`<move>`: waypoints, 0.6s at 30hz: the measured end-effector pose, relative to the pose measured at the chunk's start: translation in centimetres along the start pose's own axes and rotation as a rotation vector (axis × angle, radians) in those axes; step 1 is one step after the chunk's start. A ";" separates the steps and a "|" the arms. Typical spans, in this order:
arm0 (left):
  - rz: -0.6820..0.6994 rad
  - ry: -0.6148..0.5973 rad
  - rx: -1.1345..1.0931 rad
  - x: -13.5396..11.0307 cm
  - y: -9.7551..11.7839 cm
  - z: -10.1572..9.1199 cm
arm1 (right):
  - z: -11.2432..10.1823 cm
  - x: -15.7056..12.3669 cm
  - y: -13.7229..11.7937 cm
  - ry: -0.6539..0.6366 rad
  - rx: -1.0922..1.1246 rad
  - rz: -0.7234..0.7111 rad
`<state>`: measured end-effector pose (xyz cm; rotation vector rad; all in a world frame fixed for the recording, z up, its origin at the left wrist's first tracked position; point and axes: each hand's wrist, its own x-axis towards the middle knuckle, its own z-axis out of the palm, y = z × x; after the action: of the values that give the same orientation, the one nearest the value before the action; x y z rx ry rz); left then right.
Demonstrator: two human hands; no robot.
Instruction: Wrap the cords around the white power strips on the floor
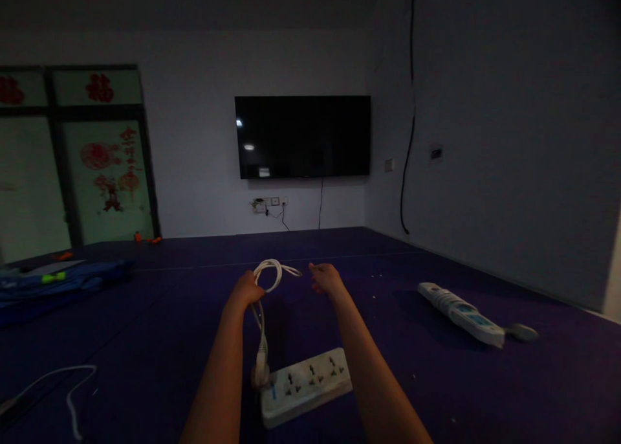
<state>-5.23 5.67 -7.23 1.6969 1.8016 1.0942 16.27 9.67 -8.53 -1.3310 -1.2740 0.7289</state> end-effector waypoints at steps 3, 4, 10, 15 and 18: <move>-0.054 -0.006 -0.007 0.1 -0.1 -0.6 | -0.1 0.0 -0.1 -0.049 -0.108 -0.003; -0.070 -0.007 -0.014 0.1 -0.1 -0.8 | -0.2 0.0 -0.3 -0.069 -0.146 -0.004; -0.100 0.046 -0.082 -0.4 0.3 -2.9 | -1.0 -0.3 -1.3 -0.237 -0.368 -0.034; -0.102 0.150 -0.112 -0.6 0.5 -4.3 | -1.2 -1.5 -1.9 -0.525 -0.518 -0.106; -0.107 0.204 -0.113 -0.5 0.4 -4.5 | -0.3 -2.7 -1.7 -0.786 -0.600 -0.080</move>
<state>-8.35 4.07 -4.37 1.4513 1.8883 1.3363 15.47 6.71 -7.53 -1.4981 -2.2953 0.8915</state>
